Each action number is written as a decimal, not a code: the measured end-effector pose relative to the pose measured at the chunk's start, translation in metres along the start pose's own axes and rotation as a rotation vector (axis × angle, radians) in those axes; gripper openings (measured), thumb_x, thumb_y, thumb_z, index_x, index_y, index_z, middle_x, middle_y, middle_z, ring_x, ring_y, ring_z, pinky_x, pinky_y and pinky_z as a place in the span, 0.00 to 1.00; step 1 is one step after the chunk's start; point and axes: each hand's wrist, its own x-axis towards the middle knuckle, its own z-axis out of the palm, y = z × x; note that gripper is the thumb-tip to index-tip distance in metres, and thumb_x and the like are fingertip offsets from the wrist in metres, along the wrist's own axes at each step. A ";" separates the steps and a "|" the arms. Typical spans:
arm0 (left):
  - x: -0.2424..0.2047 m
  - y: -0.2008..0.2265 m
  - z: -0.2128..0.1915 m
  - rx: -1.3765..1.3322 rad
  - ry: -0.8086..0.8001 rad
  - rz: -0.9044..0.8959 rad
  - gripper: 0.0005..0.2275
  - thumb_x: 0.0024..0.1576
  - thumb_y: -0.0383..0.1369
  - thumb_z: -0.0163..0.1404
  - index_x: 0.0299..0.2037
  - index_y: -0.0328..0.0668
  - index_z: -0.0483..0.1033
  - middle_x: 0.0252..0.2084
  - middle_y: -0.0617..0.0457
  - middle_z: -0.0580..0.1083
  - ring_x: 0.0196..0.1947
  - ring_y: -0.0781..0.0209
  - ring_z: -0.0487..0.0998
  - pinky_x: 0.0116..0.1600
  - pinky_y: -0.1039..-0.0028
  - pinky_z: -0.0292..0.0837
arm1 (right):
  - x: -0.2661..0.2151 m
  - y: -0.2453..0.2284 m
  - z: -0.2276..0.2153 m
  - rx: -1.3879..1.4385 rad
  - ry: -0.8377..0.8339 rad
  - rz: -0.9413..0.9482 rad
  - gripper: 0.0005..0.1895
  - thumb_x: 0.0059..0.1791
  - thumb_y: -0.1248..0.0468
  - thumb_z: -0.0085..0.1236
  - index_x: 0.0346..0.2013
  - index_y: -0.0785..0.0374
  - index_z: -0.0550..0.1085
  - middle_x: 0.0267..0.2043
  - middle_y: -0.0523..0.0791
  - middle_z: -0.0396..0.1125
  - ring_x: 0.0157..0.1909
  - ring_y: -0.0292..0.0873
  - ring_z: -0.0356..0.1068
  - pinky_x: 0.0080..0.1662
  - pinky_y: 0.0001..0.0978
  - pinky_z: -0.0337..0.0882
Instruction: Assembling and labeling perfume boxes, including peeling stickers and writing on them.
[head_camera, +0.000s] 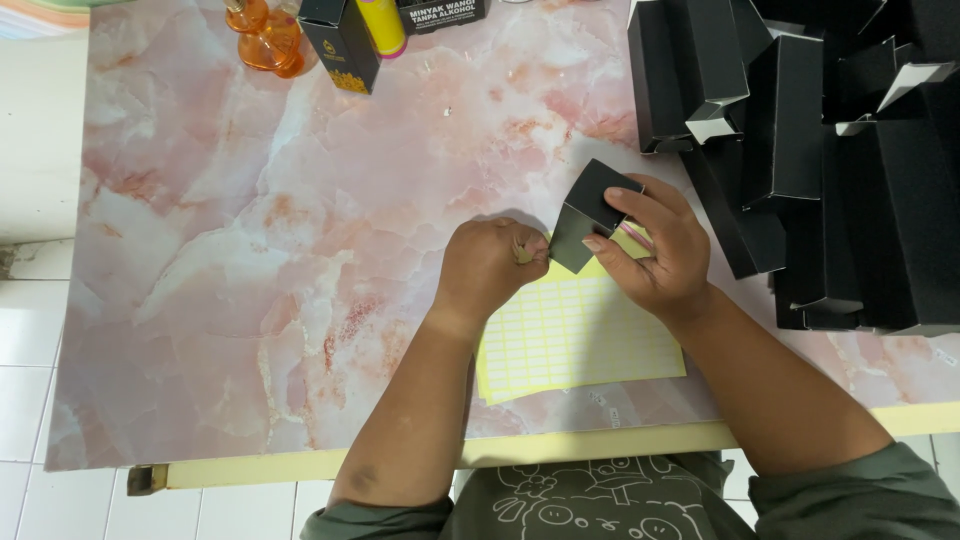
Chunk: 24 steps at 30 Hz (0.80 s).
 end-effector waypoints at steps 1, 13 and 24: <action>0.002 -0.001 0.001 0.000 0.001 0.001 0.08 0.48 0.35 0.65 0.34 0.45 0.84 0.26 0.53 0.78 0.30 0.53 0.81 0.40 0.68 0.74 | 0.001 0.000 0.000 -0.001 0.000 -0.001 0.23 0.49 0.69 0.69 0.55 0.76 0.73 0.51 0.64 0.66 0.51 0.60 0.74 0.48 0.43 0.78; 0.001 0.008 -0.009 -0.146 -0.061 -0.012 0.26 0.50 0.25 0.58 0.63 0.41 0.71 0.55 0.37 0.75 0.63 0.37 0.71 0.70 0.52 0.60 | -0.009 0.017 0.007 0.145 -0.018 -0.034 0.24 0.53 0.68 0.57 0.62 0.78 0.67 0.60 0.66 0.60 0.63 0.64 0.67 0.61 0.50 0.70; 0.002 0.014 -0.010 -0.860 0.182 -0.108 0.06 0.53 0.26 0.64 0.39 0.37 0.82 0.26 0.57 0.74 0.28 0.74 0.66 0.36 0.80 0.71 | 0.000 0.008 0.004 0.169 -0.109 0.135 0.27 0.57 0.69 0.51 0.70 0.74 0.58 0.68 0.58 0.51 0.69 0.56 0.58 0.66 0.49 0.66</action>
